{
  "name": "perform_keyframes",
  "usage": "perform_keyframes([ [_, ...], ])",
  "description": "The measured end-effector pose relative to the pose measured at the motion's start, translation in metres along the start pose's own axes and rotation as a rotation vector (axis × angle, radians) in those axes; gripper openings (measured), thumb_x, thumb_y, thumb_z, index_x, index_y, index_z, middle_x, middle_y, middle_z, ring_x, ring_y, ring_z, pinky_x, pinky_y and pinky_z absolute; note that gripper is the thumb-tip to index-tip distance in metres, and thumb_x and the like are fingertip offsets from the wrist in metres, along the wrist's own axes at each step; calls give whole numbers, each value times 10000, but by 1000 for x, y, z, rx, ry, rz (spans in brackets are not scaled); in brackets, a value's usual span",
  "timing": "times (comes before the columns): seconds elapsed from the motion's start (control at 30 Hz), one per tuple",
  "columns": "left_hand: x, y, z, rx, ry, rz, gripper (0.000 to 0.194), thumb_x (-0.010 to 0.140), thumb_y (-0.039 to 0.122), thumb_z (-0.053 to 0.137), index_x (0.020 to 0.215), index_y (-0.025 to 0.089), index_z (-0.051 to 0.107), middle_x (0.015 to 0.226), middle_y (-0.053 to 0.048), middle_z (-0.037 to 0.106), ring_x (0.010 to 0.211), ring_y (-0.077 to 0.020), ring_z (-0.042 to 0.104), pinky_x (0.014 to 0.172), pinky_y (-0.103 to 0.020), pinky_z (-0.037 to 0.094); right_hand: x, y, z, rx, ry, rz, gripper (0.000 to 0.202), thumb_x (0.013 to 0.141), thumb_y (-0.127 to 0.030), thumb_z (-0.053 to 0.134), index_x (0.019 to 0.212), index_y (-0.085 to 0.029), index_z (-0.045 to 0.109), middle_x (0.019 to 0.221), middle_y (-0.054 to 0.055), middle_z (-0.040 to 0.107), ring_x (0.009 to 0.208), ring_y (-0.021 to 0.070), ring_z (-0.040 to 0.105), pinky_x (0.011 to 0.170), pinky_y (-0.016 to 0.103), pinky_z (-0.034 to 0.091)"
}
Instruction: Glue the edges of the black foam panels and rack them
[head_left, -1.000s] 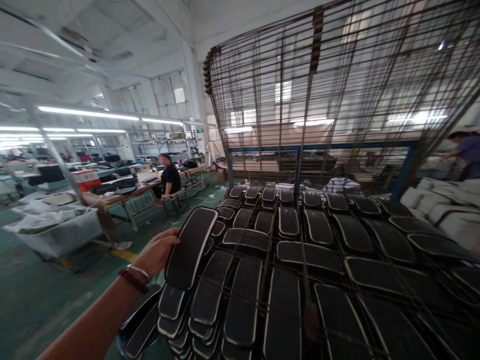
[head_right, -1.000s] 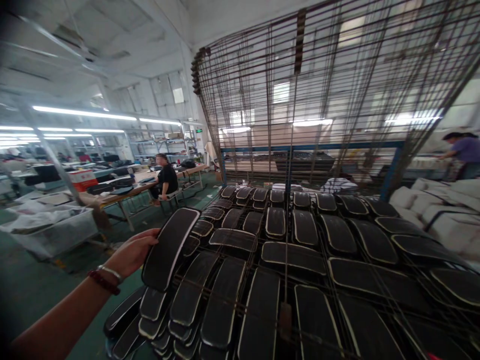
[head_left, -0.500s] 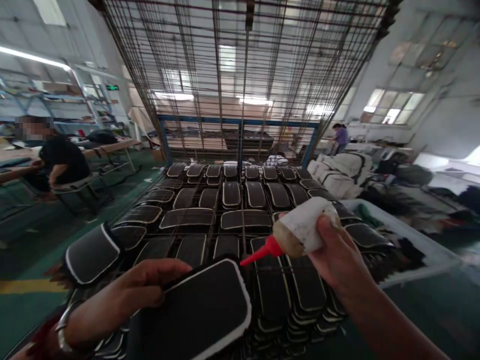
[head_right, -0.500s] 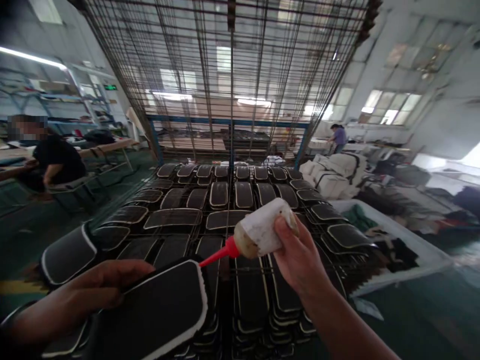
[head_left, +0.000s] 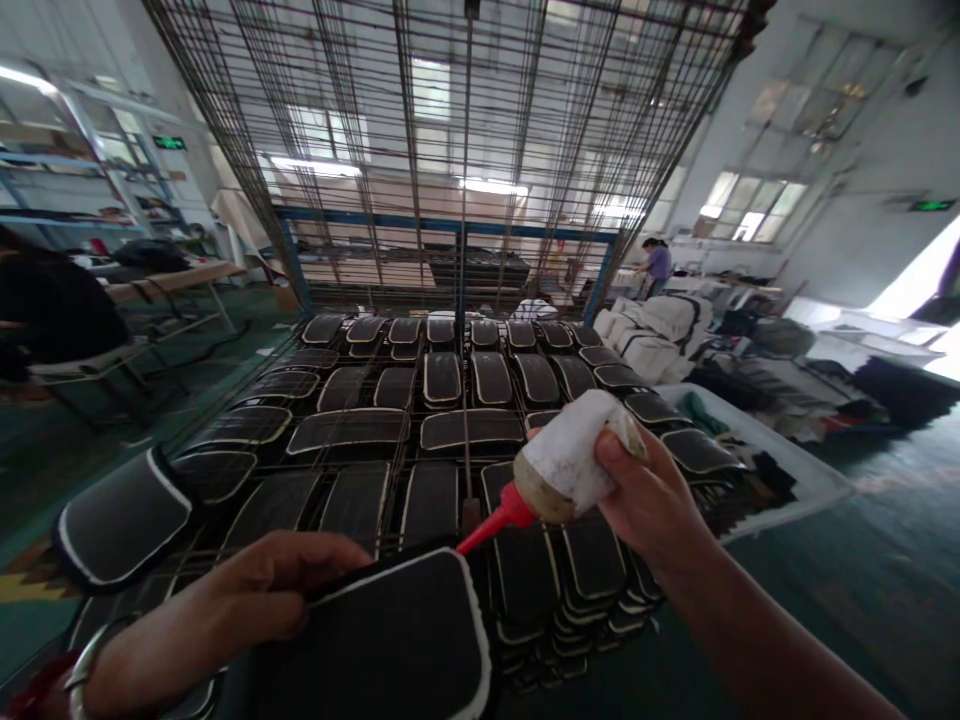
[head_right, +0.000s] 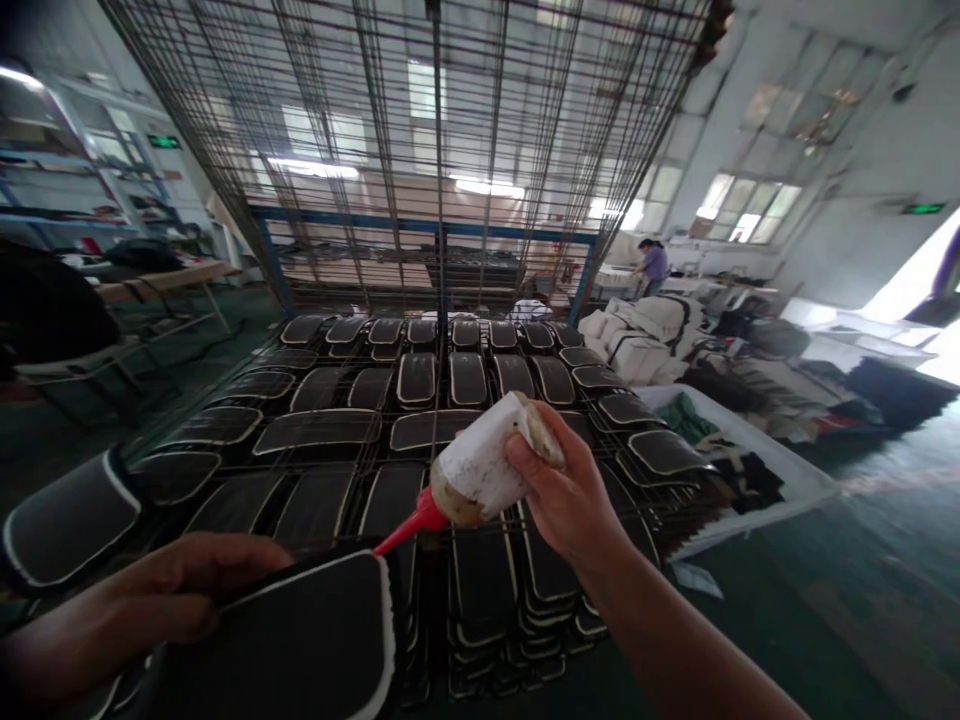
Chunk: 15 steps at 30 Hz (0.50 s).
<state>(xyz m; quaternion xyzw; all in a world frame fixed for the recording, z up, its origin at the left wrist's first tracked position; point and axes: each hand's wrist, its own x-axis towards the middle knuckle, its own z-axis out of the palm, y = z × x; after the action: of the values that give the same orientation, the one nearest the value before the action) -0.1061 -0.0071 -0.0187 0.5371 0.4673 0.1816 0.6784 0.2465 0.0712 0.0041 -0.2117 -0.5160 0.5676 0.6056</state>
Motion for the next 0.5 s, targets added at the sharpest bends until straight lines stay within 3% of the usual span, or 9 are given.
perform_keyframes([
  [0.13, 9, -8, 0, -34, 10, 38, 470, 713, 229, 619, 1120, 408, 773, 1167, 58, 804, 1053, -271, 726, 899, -360, 571, 4, -12, 0, -127, 21, -16, 439, 784, -502, 940, 1041, -225, 717, 881, 42, 676, 785, 245, 670, 704, 301, 596],
  [0.37, 17, -11, 9, -74, 115, 25, 457, 681, 240, 653, 1096, 388, 774, 1168, 60, 803, 1109, -310, 712, 938, -420, 562, 13, -35, 4, -383, -131, 12, 433, 829, -514, 897, 1088, -219, 716, 873, 49, 658, 835, 273, 652, 750, 344, 588],
  [0.5, 17, -11, 12, -66, 73, 43, 457, 707, 220, 633, 1117, 374, 762, 1172, 47, 802, 1087, -293, 718, 925, -412, 556, 18, -42, 8, -460, -208, -15, 413, 853, -501, 877, 1117, -227, 716, 863, 43, 660, 823, 269, 652, 731, 349, 589],
])
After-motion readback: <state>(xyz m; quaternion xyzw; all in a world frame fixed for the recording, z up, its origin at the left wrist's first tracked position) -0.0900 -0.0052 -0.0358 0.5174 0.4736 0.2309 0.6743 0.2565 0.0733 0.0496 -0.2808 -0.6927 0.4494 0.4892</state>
